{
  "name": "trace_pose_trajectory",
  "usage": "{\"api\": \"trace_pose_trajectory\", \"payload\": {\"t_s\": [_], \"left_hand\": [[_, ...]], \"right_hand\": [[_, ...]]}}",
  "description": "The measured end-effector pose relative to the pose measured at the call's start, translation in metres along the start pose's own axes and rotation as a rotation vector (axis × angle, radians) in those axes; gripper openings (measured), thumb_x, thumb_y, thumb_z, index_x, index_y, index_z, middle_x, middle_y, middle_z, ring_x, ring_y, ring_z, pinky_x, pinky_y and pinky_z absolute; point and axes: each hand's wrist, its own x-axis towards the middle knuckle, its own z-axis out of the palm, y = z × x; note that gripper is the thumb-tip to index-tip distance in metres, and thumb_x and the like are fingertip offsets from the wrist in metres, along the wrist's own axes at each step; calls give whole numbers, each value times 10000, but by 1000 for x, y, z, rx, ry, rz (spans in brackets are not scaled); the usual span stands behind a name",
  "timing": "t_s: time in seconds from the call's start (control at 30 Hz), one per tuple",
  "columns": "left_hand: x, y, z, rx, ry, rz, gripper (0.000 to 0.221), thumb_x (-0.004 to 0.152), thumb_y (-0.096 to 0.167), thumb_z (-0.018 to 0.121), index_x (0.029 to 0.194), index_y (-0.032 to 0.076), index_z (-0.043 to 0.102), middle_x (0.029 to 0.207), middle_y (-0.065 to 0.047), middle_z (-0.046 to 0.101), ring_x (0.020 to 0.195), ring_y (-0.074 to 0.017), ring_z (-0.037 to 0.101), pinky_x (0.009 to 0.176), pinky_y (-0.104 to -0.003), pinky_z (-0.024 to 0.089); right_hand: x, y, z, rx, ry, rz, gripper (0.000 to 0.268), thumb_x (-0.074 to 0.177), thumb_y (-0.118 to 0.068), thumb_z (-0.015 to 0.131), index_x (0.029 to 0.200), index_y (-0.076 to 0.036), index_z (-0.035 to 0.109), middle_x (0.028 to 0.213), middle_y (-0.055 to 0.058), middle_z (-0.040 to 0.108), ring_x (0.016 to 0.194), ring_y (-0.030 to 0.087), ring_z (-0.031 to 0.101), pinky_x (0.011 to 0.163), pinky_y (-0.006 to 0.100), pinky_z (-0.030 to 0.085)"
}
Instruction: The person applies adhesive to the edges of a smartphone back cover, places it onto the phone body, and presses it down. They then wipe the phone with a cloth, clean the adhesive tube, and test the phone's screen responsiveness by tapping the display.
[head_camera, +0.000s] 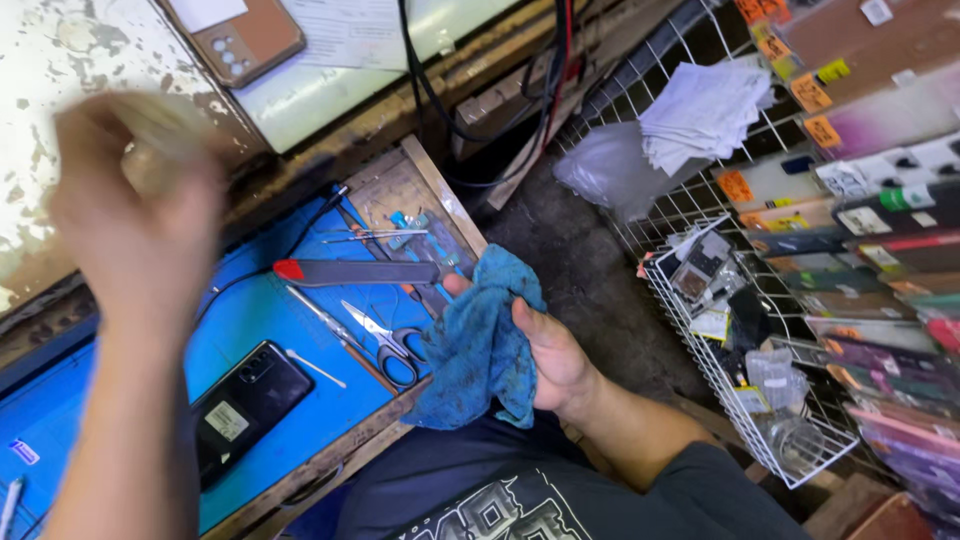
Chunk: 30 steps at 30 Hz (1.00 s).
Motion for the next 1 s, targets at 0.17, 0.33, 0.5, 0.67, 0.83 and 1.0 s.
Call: {"api": "trace_pose_trajectory", "payload": {"t_s": [0.17, 0.33, 0.5, 0.67, 0.83, 1.0], "left_hand": [[-75, 92, 1, 223, -307, 256, 494, 749, 93, 843, 1191, 22, 634, 1191, -190, 612, 1142, -407, 577, 988, -493, 493], [-106, 110, -1, 292, -286, 335, 482, 779, 99, 808, 1227, 18, 648, 1189, -187, 609, 1133, -388, 570, 975, -489, 491], [-112, 113, -12, 521, -231, 496, 429, 800, 120, 740, 1213, 21, 677, 1189, -158, 621, 1146, -326, 571, 961, -471, 491], [-106, 119, -22, 686, -181, 677, 341, 833, 131, 725, 1160, 40, 696, 1139, -116, 628, 1094, -282, 583, 939, -445, 490], [-95, 121, -29, 749, -192, 738, 280, 843, 143, 722, 1109, 60, 699, 1080, -100, 628, 1057, -267, 589, 931, -440, 490], [-89, 125, -30, 806, -219, 794, 269, 835, 162, 716, 1087, 70, 695, 1056, -88, 628, 1038, -254, 588, 913, -434, 488]], "right_hand": [[-5, 10, 11, -5, -68, 4, 782, 1077, -387, 628, 1688, -57, 267, 1497, 133, 556, 1393, 290, 545, 1222, 504, 394], [-16, 28, 12, -123, -58, 2, 762, 1051, -417, 575, 1644, -58, 259, 1495, 174, 551, 1375, 310, 555, 1195, 507, 397], [-20, 37, 8, -179, -84, -10, 724, 1103, -414, 512, 1662, -25, 267, 1486, 194, 552, 1370, 322, 557, 1205, 506, 393], [-17, 41, 3, -237, 3, -41, 673, 1101, -373, 473, 1634, -7, 288, 1487, 174, 551, 1359, 298, 561, 1192, 488, 404], [-13, 41, 4, -280, -53, -38, 647, 1116, -371, 456, 1623, -1, 300, 1473, 179, 553, 1351, 298, 563, 1182, 486, 416], [-12, 40, 5, -316, -21, -27, 633, 1105, -365, 452, 1602, 4, 317, 1459, 185, 559, 1342, 294, 570, 1167, 476, 426]]}}
